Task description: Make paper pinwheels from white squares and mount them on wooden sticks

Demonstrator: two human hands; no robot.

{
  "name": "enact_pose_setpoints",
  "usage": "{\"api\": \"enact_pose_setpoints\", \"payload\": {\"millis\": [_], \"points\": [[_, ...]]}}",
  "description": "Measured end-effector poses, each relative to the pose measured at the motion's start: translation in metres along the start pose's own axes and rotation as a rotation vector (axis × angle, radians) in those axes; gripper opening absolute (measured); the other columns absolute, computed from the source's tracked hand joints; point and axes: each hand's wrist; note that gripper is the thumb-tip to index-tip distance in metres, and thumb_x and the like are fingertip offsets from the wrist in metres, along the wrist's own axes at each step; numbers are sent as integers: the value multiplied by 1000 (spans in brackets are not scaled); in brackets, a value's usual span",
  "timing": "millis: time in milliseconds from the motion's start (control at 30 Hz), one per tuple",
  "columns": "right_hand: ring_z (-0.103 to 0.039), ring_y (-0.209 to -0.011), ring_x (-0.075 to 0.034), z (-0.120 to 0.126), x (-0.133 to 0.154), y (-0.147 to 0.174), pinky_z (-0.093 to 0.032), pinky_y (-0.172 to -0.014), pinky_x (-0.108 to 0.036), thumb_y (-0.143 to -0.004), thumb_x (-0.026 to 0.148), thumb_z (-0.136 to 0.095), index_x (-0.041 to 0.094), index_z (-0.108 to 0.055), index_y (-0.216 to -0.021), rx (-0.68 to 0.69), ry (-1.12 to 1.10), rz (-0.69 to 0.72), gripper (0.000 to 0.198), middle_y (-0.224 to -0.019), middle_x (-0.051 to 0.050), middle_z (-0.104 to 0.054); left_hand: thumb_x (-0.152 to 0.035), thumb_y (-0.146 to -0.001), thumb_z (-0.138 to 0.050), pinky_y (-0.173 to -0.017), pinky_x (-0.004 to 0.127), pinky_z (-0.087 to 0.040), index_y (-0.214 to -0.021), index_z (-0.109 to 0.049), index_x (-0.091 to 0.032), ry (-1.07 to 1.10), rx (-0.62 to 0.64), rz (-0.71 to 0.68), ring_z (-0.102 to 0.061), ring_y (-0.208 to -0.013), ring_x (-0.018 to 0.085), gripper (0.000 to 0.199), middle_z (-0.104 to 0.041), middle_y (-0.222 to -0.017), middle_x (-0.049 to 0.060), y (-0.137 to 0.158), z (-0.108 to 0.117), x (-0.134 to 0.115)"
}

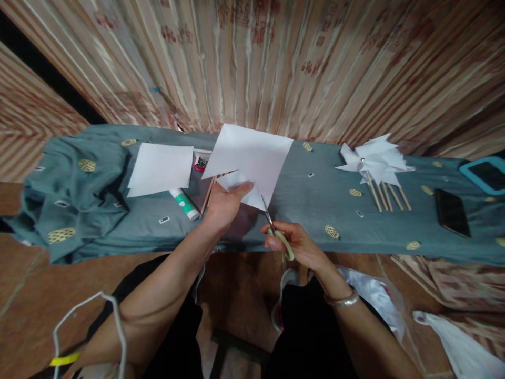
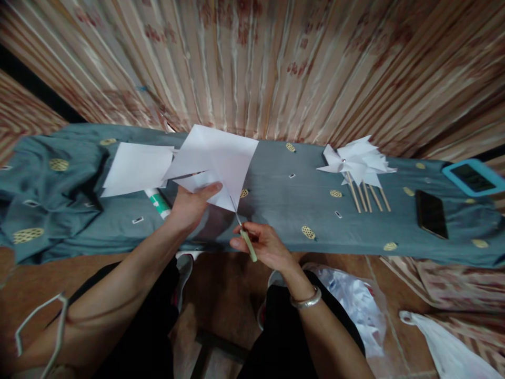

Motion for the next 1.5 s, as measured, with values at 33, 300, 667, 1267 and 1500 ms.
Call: {"api": "enact_pose_setpoints", "payload": {"millis": [33,300,667,1267,1500], "points": [[-54,-61,-12,0,0,0,-44,-61,-26,-74,62,-67,18,-64,-88,1,-1,-2,46,-66,2,-58,-25,-60,-79,-89,37,-53,-103,-65,-17,-3,3,10,-68,-92,24,46,-72,-93,6,0,0,0],[-54,-62,-12,-1,3,0,-45,-63,-26,-71,62,-70,18,-65,-87,-7,-19,-19,47,-66,2,-58,-27,-60,-78,-93,41,-51,-82,-67,-16,-21,18,24,-67,-94,26,27,-72,-86,6,2,1,3],[-52,-58,-11,0,-1,0,-43,-57,-24,-70,57,-73,18,-66,-89,-34,-48,-6,44,-63,3,-57,-26,-60,-77,-89,42,-52,-78,-66,-18,-35,11,74,-67,-91,27,23,-72,-82,7,5,0,-1],[-48,-58,-9,-4,-1,-1,-39,-56,-23,-68,56,-75,18,-65,-88,-53,-86,-47,44,-64,4,-54,-22,-64,-74,-84,41,-54,-86,-69,-16,-192,66,-31,-66,-85,26,24,-71,-80,6,2,3,0],[-46,-57,-9,-6,-1,-2,-37,-54,-23,-65,61,-74,17,-64,-88,-60,-74,-57,50,-62,4,-53,-20,-63,-71,-72,33,-55,-84,-68,-16,-272,58,-76,-65,-75,21,22,-71,-80,5,0,4,-1]]}}
Point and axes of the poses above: each hand's wrist, its own y-axis away from the middle knuckle, its own z-axis out of the back of the hand, x = y × z
